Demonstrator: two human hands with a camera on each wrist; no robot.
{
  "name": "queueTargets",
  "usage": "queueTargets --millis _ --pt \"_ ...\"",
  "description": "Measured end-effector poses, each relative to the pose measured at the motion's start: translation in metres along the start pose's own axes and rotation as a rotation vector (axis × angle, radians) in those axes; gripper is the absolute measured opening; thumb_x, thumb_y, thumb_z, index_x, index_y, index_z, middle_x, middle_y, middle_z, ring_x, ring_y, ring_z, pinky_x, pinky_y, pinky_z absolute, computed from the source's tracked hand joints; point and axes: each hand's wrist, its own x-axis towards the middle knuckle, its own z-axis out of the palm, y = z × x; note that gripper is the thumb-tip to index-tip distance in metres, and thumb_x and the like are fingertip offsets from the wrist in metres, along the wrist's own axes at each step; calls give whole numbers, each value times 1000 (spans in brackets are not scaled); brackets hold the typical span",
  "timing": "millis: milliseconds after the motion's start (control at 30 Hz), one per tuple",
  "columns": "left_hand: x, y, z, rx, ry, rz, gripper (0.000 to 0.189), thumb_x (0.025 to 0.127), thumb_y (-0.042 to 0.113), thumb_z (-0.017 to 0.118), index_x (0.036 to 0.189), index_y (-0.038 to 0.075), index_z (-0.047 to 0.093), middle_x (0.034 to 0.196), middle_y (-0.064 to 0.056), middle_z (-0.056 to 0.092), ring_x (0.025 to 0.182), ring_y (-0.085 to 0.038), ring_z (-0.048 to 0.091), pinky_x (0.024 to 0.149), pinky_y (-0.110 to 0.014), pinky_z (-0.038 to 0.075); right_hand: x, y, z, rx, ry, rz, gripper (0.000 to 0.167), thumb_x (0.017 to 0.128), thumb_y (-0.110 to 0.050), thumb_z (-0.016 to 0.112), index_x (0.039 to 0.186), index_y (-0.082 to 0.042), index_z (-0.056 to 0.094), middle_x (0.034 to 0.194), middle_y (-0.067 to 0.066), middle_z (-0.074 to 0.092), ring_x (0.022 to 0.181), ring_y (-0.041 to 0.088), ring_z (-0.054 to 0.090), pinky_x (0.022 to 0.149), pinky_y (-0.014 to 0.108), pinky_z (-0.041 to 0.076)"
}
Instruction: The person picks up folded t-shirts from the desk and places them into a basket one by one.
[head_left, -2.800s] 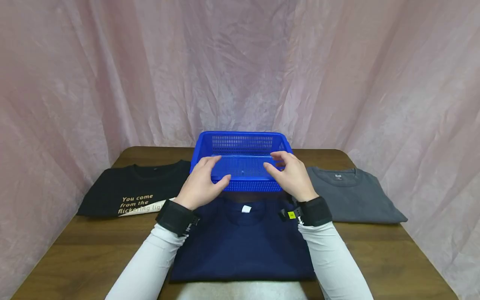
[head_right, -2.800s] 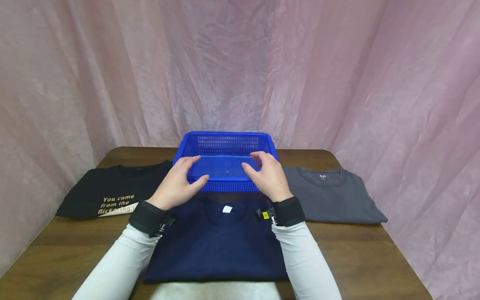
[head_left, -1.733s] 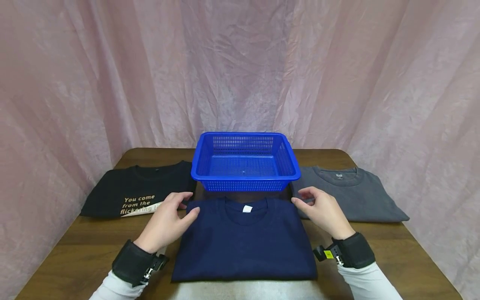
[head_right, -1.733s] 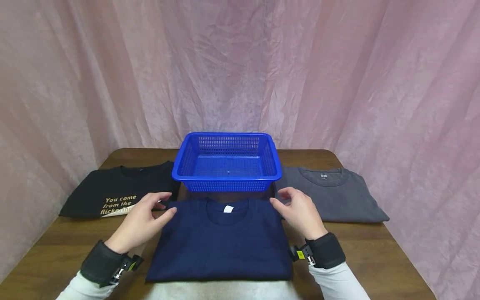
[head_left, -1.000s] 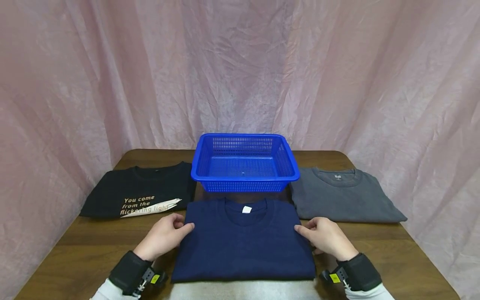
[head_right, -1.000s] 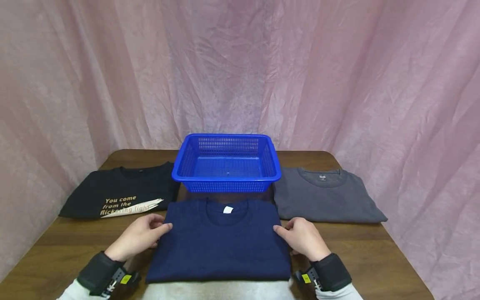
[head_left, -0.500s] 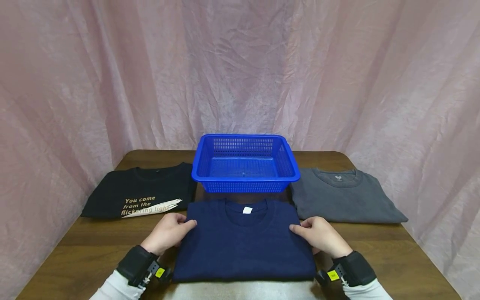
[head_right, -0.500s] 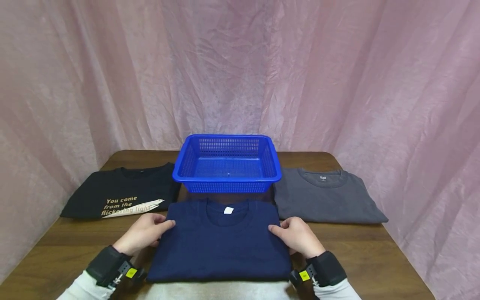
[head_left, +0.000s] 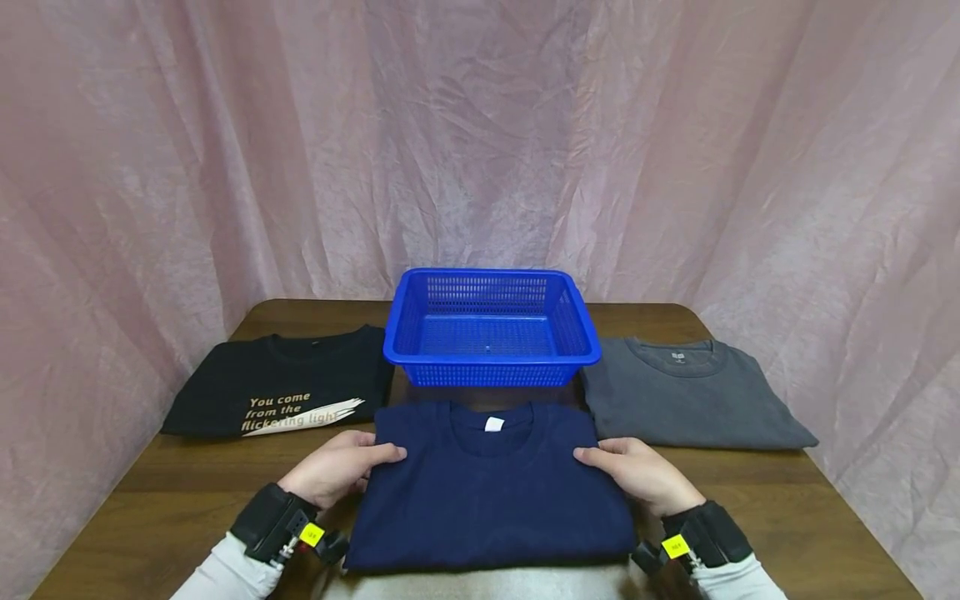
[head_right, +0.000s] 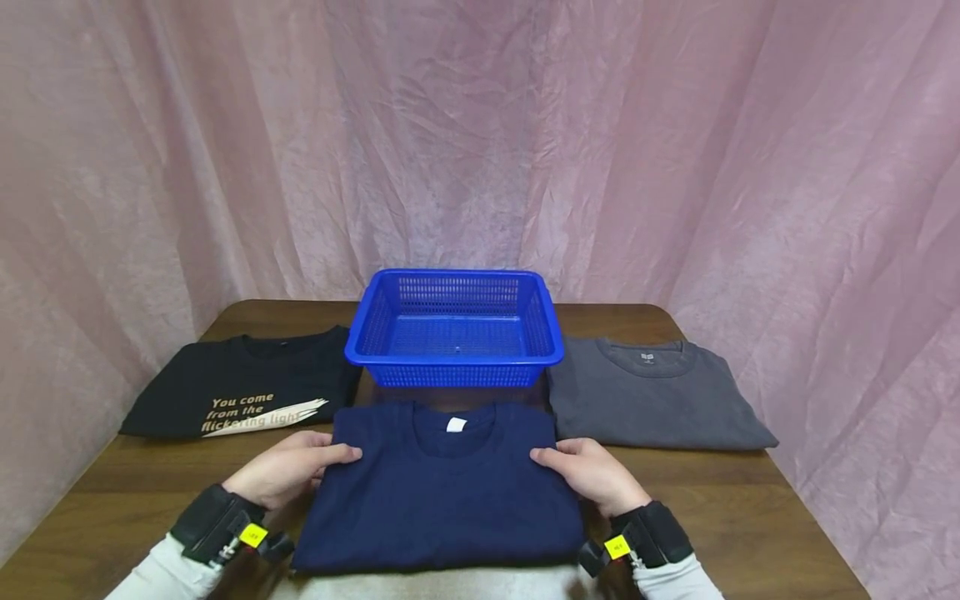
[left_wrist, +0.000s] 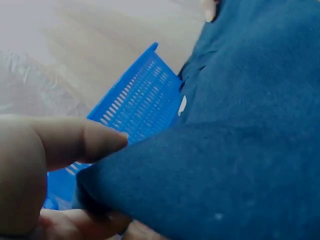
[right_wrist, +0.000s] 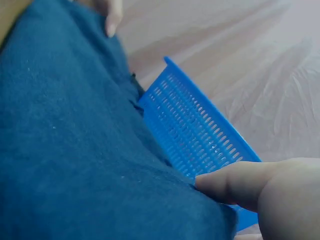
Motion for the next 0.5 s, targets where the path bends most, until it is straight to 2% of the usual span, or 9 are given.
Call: queueTargets --millis 100,200,300,500 --pt "-3 2 1 31 3 48 41 109 20 65 137 -9 61 110 -5 80 97 -17 77 86 -35 66 -1 -3 0 -37 14 -30 52 111 -36 64 136 10 67 109 6 82 96 18 78 84 34 65" --pt "-5 4 2 25 6 56 48 109 18 64 147 -10 53 118 -10 79 102 -19 76 88 -39 67 -2 -6 0 7 -11 -34 48 111 -31 64 135 10 65 111 8 82 97 19 79 86 35 66" --pt "-6 4 3 3 3 45 50 110 16 63 150 -10 48 119 -11 80 102 -20 77 87 -41 67 -2 -5 0 62 -52 -41 43 112 -25 62 136 11 61 110 8 82 96 19 80 84 35 67" --pt "-6 -4 2 -22 33 41 44 111 12 59 147 -10 49 107 -5 81 93 -17 79 80 -39 68 -3 1 -1 123 -86 -62 43 112 -19 61 140 13 55 109 7 82 93 17 81 82 35 69"
